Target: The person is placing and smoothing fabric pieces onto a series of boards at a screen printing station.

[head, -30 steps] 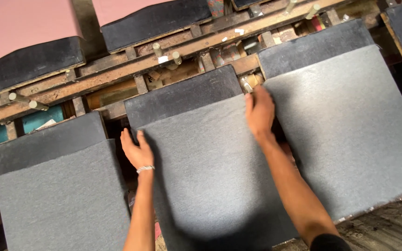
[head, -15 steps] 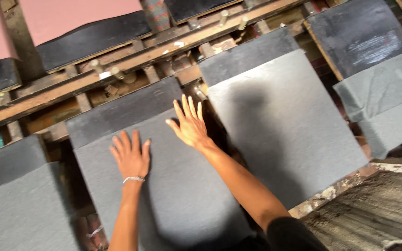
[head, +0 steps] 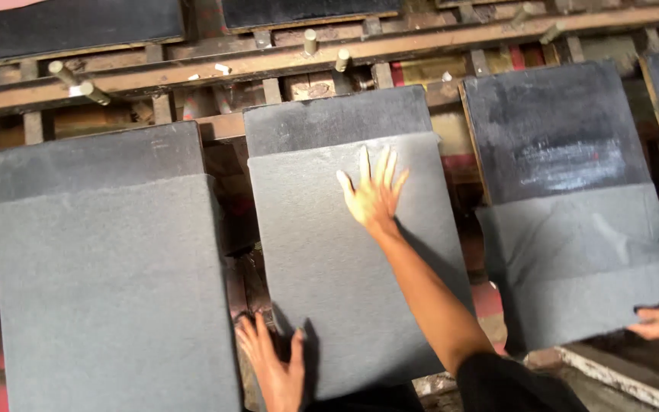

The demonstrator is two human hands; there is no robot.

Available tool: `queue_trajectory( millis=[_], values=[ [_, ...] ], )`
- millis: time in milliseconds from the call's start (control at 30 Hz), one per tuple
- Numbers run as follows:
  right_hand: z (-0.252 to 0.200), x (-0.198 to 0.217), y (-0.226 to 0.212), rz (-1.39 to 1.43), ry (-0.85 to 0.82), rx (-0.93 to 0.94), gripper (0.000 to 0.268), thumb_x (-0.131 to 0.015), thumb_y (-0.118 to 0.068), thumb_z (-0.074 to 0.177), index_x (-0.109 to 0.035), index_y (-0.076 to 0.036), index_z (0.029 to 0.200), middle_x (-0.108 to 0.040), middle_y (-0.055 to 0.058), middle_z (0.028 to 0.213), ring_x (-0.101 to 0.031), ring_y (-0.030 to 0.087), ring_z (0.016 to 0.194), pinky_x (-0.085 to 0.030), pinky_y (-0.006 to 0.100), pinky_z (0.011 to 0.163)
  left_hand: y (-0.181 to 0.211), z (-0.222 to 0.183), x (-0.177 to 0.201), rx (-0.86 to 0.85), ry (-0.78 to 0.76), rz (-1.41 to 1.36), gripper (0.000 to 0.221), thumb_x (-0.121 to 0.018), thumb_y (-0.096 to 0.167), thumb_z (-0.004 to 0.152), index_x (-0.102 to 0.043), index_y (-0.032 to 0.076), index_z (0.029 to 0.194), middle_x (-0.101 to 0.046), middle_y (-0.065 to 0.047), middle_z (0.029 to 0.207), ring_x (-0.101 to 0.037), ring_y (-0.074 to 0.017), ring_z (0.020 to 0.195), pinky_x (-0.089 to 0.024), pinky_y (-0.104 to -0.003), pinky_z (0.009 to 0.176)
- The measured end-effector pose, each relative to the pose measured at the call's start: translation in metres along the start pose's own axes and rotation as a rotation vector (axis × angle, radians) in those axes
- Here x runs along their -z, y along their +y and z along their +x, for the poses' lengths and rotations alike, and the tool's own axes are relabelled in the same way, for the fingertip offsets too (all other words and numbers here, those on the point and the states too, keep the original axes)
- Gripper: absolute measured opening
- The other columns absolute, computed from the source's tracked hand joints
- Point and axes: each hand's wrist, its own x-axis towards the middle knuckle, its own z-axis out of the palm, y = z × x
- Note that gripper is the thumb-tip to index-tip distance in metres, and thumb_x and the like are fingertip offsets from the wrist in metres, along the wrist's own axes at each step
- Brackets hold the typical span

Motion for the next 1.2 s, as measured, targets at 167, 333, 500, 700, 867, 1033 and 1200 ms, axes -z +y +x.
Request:
queue_trajectory(
  millis=[167, 333, 500, 700, 867, 1033, 1200],
  values=[
    [0.055, 0.007, -0.002, 0.039, 0.015, 0.049, 0.083, -0.019, -0.069, 0.099, -0.01, -0.022, 0.167, 0.007, 0.02, 0.172, 0.008, 0.036, 0.159, 0.01, 0.063, 0.122, 0.011, -0.046, -0.032, 0.061, 0.048, 0.055, 0.091, -0.07, 0.042, 0.086, -0.029, 0.007, 0.159, -0.013, -0.026, 0.17, -0.003, -0.0457, 0.158, -0.007, -0.056, 0.126],
    [-0.07, -0.025, 0.006, 0.038, 0.198, 0.405, 0.079, -0.028, -0.06, 0.106, -0.022, -0.007, 0.164, -0.01, 0.028, 0.169, -0.01, 0.045, 0.157, -0.005, 0.064, 0.124, -0.003, -0.04, -0.039, 0.119, 0.082, 0.1, 0.088, -0.063, 0.045, 0.091, -0.026, 0.008, 0.161, -0.012, -0.026, 0.17, -0.003, -0.0467, 0.158, -0.009, -0.058, 0.125],
    [-0.088, -0.013, 0.02, -0.248, -0.121, 0.692, 0.075, -0.014, -0.069, 0.103, -0.016, -0.027, 0.164, -0.006, 0.012, 0.171, -0.005, 0.034, 0.156, -0.002, 0.062, 0.122, -0.007, -0.018, -0.045, 0.003, 0.046, 0.283, 0.083, -0.051, 0.05, 0.099, -0.026, -0.001, 0.159, -0.012, -0.035, 0.166, -0.008, -0.0531, 0.154, -0.011, -0.061, 0.124],
    [0.042, 0.032, 0.072, -0.034, -0.011, 0.224, 0.082, -0.027, -0.066, 0.102, -0.016, -0.016, 0.166, 0.002, 0.022, 0.171, 0.005, 0.042, 0.157, 0.005, 0.064, 0.123, 0.011, -0.003, -0.045, -0.017, 0.051, 0.297, 0.086, -0.051, 0.051, 0.098, -0.022, -0.003, 0.159, -0.01, -0.033, 0.167, -0.006, -0.0533, 0.154, -0.011, -0.061, 0.124],
    [-0.076, -0.02, 0.049, -0.143, 0.101, 0.524, 0.083, -0.037, -0.059, 0.103, -0.024, -0.001, 0.161, -0.018, 0.025, 0.168, -0.014, 0.041, 0.156, -0.008, 0.061, 0.124, 0.071, 0.091, -0.074, -0.351, 0.043, 0.265, 0.074, -0.057, 0.042, 0.102, -0.033, -0.004, 0.155, -0.026, -0.033, 0.162, -0.018, -0.0533, 0.151, -0.014, -0.061, 0.124],
    [-0.077, -0.021, 0.078, -0.131, 0.098, 0.564, 0.084, -0.05, -0.063, 0.1, -0.035, -0.006, 0.159, -0.029, 0.02, 0.167, -0.025, 0.035, 0.155, -0.012, 0.058, 0.126, 0.095, 0.192, -0.097, -0.526, 0.021, 0.499, 0.078, -0.05, 0.061, 0.101, -0.046, 0.003, 0.152, -0.04, -0.025, 0.159, -0.031, -0.0434, 0.151, -0.016, -0.056, 0.127],
    [0.051, 0.005, 0.097, -0.099, 0.111, 0.341, 0.083, -0.034, -0.064, 0.106, -0.021, -0.008, 0.166, -0.013, 0.018, 0.173, -0.014, 0.037, 0.159, -0.002, 0.061, 0.127, 0.099, 0.277, -0.107, -0.444, -0.132, 0.612, 0.088, -0.033, 0.078, 0.098, -0.035, 0.017, 0.161, -0.028, -0.015, 0.169, -0.021, -0.0375, 0.157, -0.007, -0.057, 0.129]
  ],
)
